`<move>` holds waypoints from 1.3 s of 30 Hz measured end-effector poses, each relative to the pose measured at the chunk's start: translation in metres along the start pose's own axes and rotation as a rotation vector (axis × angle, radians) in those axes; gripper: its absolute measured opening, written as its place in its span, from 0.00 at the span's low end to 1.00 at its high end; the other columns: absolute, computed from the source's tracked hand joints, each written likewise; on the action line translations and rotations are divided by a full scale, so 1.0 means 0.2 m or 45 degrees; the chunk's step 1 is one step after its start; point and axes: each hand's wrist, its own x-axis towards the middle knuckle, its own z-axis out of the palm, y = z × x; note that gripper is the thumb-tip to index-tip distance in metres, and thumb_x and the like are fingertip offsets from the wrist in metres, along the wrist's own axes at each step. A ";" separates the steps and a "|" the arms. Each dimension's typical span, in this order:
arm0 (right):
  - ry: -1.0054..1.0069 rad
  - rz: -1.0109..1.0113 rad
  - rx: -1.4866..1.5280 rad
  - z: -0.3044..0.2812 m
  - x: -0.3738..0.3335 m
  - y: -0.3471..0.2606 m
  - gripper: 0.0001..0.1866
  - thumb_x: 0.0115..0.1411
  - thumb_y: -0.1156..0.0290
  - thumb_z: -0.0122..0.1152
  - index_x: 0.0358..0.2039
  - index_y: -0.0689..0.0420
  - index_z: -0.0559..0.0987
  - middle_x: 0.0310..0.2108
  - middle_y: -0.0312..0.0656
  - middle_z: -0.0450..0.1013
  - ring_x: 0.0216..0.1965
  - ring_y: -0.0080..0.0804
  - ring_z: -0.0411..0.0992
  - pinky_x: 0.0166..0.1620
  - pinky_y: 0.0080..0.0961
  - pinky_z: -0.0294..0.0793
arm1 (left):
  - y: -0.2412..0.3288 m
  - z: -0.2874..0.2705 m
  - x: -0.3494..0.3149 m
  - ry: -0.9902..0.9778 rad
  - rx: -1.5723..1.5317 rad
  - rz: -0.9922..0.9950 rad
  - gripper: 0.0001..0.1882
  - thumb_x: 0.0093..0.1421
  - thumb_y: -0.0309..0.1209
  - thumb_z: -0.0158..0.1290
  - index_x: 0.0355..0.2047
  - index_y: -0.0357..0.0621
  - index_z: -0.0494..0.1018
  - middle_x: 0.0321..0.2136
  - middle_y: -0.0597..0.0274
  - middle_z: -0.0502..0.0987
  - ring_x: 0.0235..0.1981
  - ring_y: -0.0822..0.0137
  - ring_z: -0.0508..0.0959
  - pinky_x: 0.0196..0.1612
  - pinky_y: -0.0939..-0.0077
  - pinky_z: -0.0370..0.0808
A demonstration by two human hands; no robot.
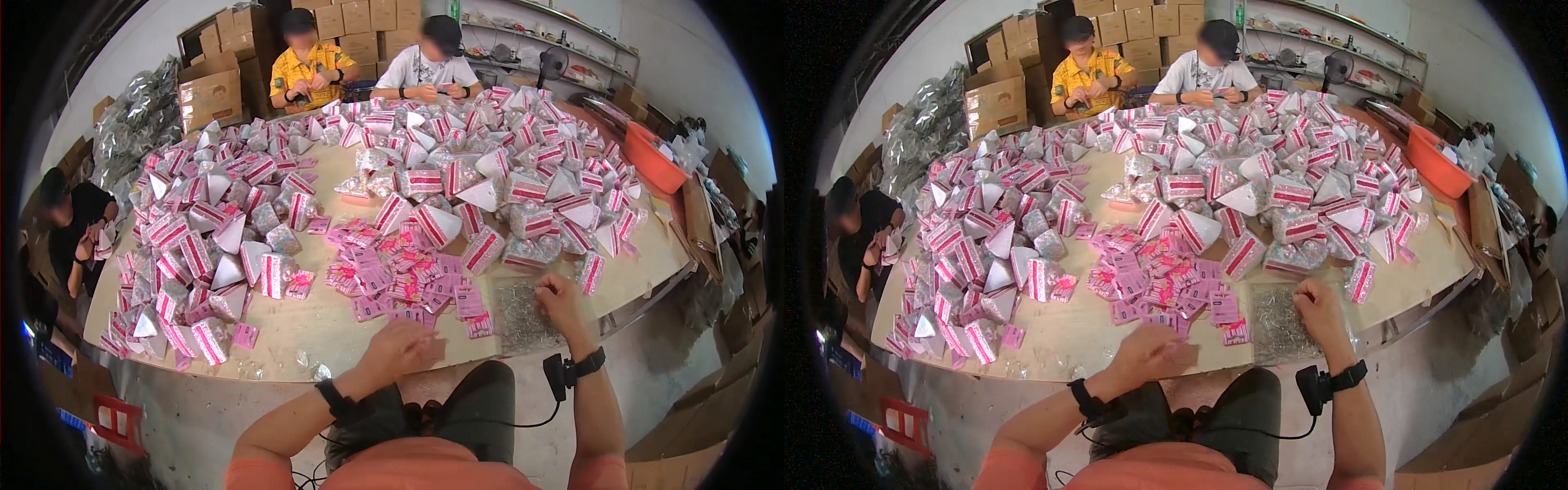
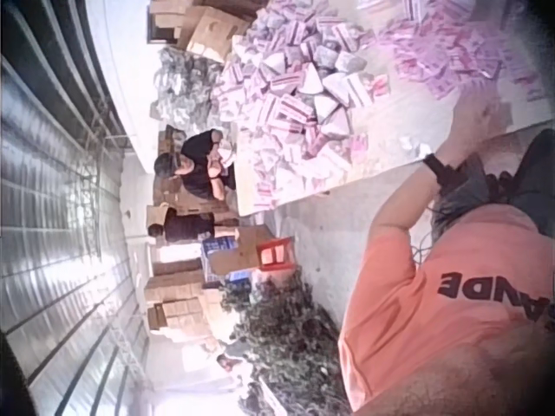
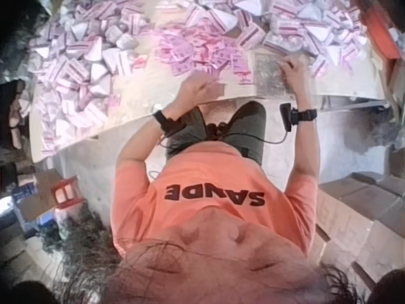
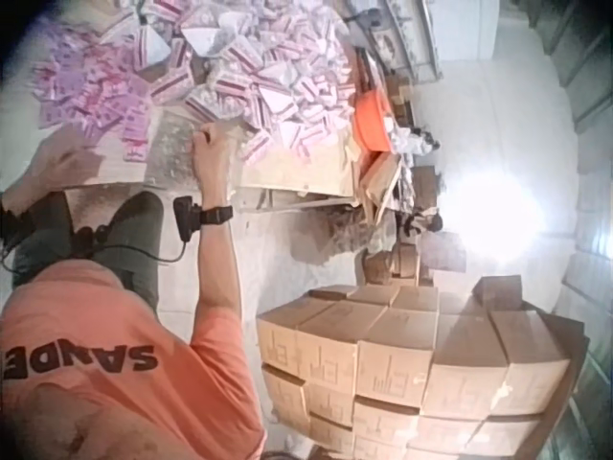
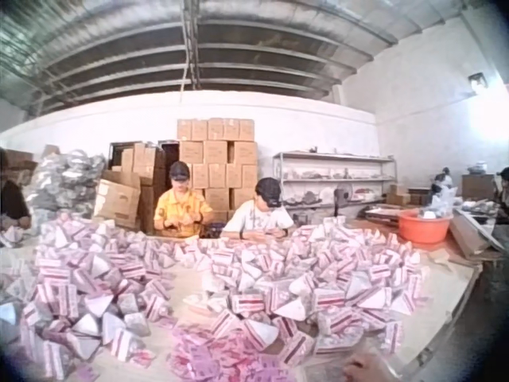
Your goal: The person packs small, colorful items into clear plastic bags and seals them with pink labels. They work at a table with other people, handling items one at a time and placing the finished packages into a pile.
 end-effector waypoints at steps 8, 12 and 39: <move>0.135 0.025 0.204 0.04 -0.03 -0.15 0.01 0.51 0.79 0.50 0.25 0.61 0.72 0.17 0.32 0.65 0.16 0.16 0.62 0.20 0.14 0.60 | 0.06 -0.20 0.13 0.654 -1.440 -0.903 0.09 0.60 0.34 0.46 0.32 0.42 0.72 0.24 0.65 0.74 0.23 0.74 0.72 0.27 0.82 0.68; 0.136 -0.059 0.450 0.12 -0.09 -0.26 0.00 0.52 0.78 0.52 0.26 0.59 0.71 0.19 0.33 0.67 0.18 0.17 0.65 0.21 0.13 0.63 | 0.10 -0.21 0.13 0.694 -1.621 -0.963 0.09 0.61 0.36 0.44 0.31 0.44 0.70 0.22 0.65 0.73 0.21 0.74 0.70 0.25 0.81 0.67; -0.382 0.001 1.414 0.59 -0.28 -0.50 0.03 0.54 0.75 0.55 0.30 0.58 0.71 0.34 0.37 0.70 0.34 0.19 0.66 0.38 0.16 0.65 | 0.15 -0.06 0.03 0.362 -1.941 -1.232 0.14 0.62 0.42 0.38 0.34 0.46 0.67 0.23 0.66 0.69 0.23 0.71 0.68 0.28 0.75 0.67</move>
